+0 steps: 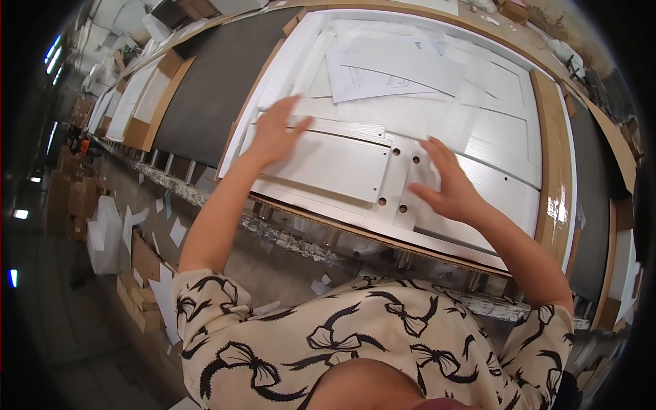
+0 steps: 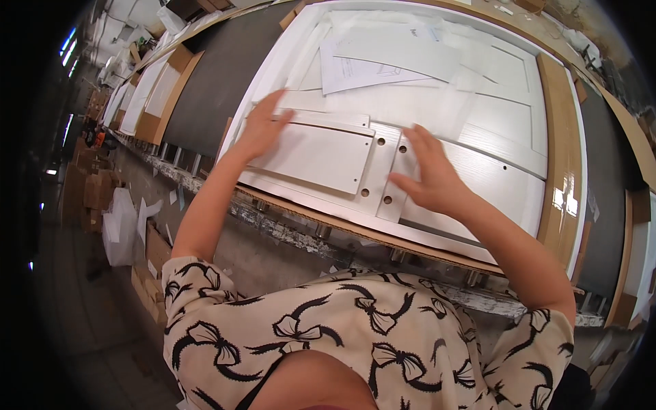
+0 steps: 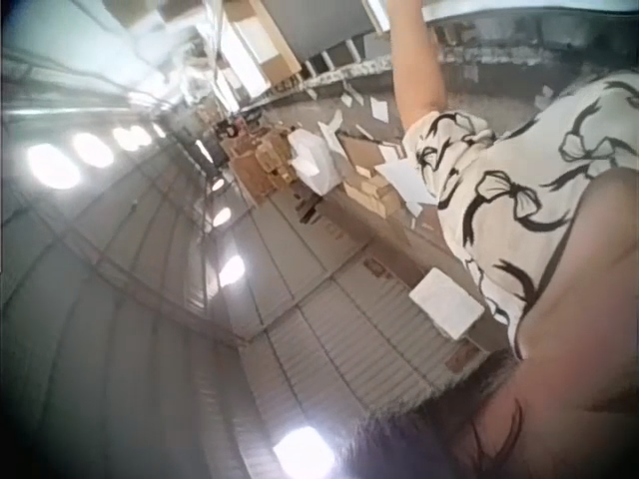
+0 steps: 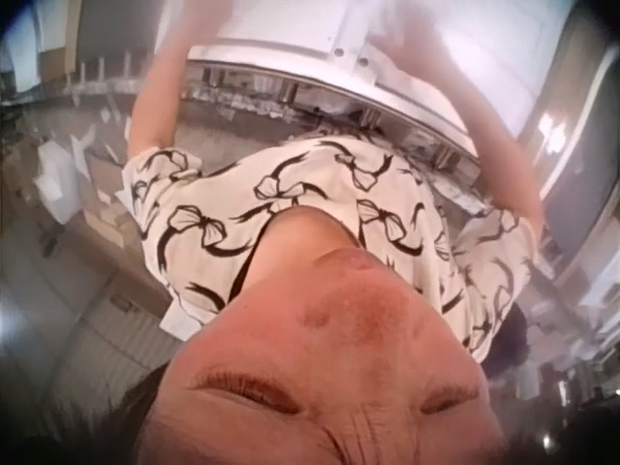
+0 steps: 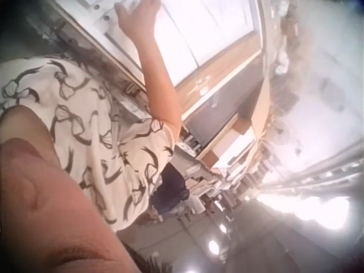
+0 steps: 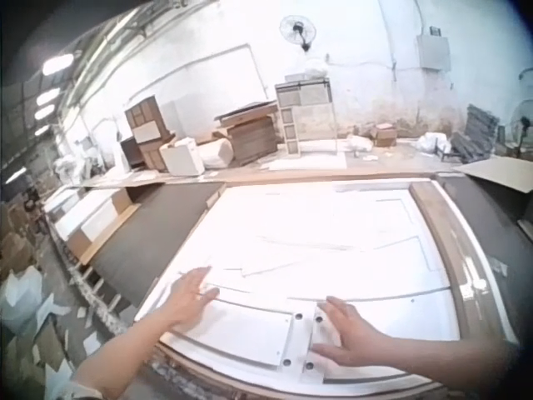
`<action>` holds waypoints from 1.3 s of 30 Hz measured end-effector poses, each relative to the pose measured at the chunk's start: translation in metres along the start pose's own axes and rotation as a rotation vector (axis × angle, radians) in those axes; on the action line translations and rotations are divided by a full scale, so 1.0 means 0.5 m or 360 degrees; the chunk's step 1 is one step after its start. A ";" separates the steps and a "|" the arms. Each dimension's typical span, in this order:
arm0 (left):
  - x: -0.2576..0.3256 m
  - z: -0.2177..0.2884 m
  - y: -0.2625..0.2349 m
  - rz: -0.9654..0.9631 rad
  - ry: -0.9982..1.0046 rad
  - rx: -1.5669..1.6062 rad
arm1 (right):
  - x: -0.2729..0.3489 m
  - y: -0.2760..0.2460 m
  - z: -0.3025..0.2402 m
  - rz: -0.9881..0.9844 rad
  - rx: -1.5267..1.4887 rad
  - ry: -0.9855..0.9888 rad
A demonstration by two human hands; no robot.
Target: The person packs white furniture panels into a large cardboard box on a conveyor belt. The person picks up various white panels, foam padding, and cardboard dividers from the floor and stacks, and places them into the box.
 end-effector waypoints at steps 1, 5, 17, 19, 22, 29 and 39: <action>0.008 -0.035 -0.023 0.0012 -0.0183 -0.0182 | -0.017 0.005 -0.030 -0.0044 0.0039 -0.0107; 0.068 -0.111 -0.058 -0.0047 -0.0487 -0.0800 | -0.106 0.060 -0.113 -0.0205 0.0630 -0.0445; 0.075 -0.159 -0.065 0.0061 -0.0921 -0.0202 | -0.205 0.151 -0.157 -0.0765 0.0848 -0.0316; 0.051 -0.090 -0.047 -0.0042 -0.0774 -0.0437 | -0.168 0.126 -0.140 -0.0683 0.0843 -0.0369; 0.054 -0.059 -0.020 -0.0091 -0.1007 0.0096 | -0.151 0.101 -0.086 -0.0842 0.0737 -0.0227; 0.129 0.190 0.110 -0.1053 -0.0633 0.1075 | 0.144 -0.154 0.071 -0.0761 0.0769 0.0052; 0.101 0.268 0.192 -0.0854 0.0089 -0.0080 | 0.236 -0.160 0.080 -0.0703 0.0921 0.0183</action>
Point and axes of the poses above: each hand's wrist, its own x-axis away from the middle knuckle, its own y-axis out of the palm, z = x × y, the point moved 7 cm from there along -x, towards the middle knuckle, and after that the axes turned 4 degrees about -y, right-handed, at the moved point
